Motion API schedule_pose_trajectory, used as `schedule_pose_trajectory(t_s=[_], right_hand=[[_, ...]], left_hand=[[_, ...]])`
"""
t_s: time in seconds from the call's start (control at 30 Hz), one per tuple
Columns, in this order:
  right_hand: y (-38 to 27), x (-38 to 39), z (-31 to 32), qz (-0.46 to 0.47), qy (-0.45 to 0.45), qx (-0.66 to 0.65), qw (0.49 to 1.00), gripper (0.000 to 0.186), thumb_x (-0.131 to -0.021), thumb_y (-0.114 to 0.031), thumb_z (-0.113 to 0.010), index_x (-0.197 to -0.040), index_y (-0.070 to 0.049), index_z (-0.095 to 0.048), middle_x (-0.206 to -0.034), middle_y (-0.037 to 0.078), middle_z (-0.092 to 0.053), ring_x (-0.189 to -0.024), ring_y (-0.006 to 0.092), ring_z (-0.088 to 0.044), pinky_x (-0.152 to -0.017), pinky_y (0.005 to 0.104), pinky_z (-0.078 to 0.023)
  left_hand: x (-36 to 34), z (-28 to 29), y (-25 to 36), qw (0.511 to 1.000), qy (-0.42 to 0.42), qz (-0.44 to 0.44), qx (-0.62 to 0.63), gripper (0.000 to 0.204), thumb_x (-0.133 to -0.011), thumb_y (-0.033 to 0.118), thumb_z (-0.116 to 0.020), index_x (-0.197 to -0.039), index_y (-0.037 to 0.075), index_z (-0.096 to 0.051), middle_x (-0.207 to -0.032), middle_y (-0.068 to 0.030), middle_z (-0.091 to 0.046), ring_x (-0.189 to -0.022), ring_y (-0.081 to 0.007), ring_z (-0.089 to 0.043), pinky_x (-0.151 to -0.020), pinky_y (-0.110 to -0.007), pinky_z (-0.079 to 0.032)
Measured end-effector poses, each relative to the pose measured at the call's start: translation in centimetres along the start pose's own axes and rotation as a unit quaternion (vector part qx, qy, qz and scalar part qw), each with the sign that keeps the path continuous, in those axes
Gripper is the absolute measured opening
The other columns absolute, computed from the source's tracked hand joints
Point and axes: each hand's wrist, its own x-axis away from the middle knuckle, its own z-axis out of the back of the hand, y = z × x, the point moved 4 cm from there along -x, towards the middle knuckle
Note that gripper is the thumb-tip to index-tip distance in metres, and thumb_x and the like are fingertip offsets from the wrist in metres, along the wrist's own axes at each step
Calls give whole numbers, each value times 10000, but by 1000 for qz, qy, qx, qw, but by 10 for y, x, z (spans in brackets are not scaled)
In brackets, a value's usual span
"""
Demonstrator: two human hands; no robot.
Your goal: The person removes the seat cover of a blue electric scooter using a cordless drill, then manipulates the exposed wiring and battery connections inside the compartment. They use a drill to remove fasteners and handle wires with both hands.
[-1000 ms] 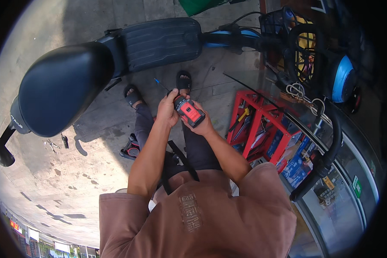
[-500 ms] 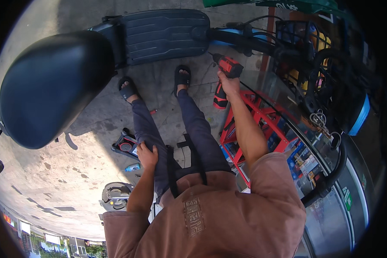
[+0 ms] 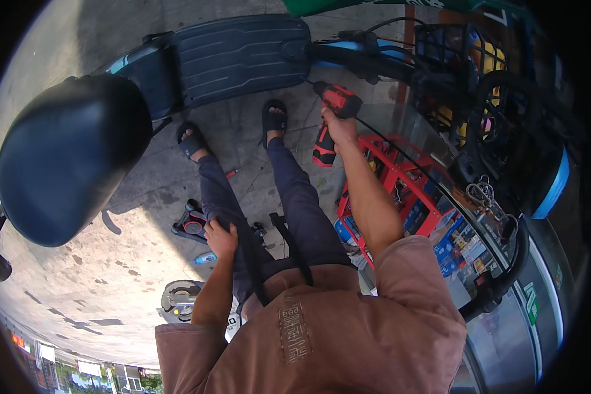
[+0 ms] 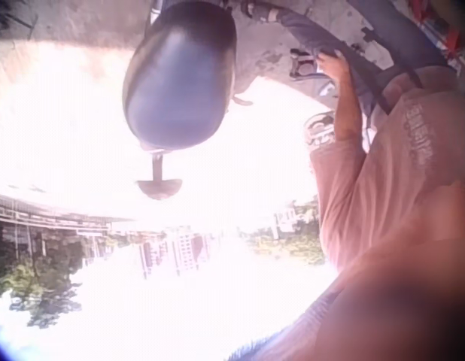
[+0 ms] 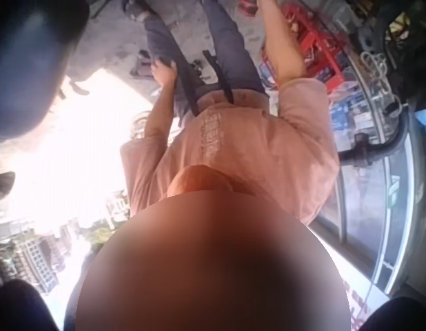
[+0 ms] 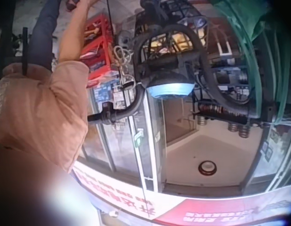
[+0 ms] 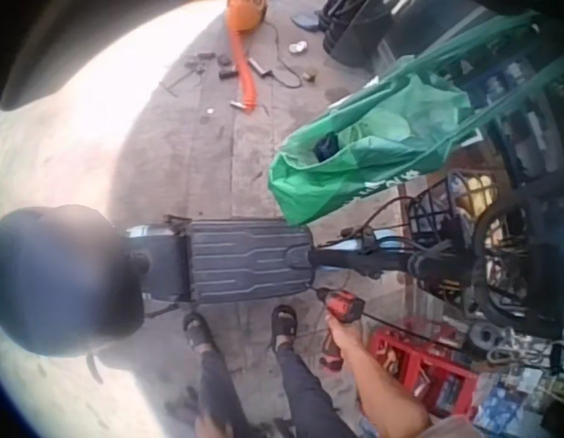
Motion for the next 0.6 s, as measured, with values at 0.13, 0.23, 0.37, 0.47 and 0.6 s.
schedule_pose_trajectory(t_s=[0.13,0.23,0.37,0.47,0.6], right_hand=[[1,5,-4,-47,-9,-71,996,153,-874,-129,-692,-988,-60,-618,-802,58,-655,-581,179,-613,-534,322,-527],[3,8,-7,-49,0,-83,995,154,-879,-143,-687,-989,-60,-617,-800,62,-658,-583,182,-614,-533,327,-524],[6,10,-11,-32,9,-78,996,139,-881,-136,-684,-976,-64,-613,-795,66,-657,-583,183,-611,-539,328,-525],[5,9,-16,-42,4,-88,995,135,-882,-135,-682,-969,-66,-606,-793,66,-651,-590,185,-612,-545,326,-528],[0,7,-35,-96,-16,-139,986,119,-884,-122,-677,-956,-67,-600,-782,60,-635,-619,184,-615,-561,328,-536]], left_hand=[[0,0,1,1000,6,-3,-2,633,-791,347,-702,-1284,33,-460,-1282,-215,-486,-1123,-428,-519,-934,-500,-463],[0,-1,1,1000,9,-4,3,631,-788,344,-702,-1282,34,-460,-1275,-218,-488,-1120,-431,-521,-937,-500,-462],[1,0,2,1000,13,-8,8,624,-789,340,-698,-1274,26,-462,-1271,-224,-488,-1120,-435,-520,-938,-503,-461],[1,2,4,1000,11,-7,0,618,-791,339,-695,-1266,20,-463,-1269,-225,-486,-1120,-437,-520,-935,-503,-464],[-2,4,12,1000,10,2,-23,618,-789,348,-694,-1256,18,-459,-1259,-221,-486,-1119,-430,-524,-919,-504,-476]])
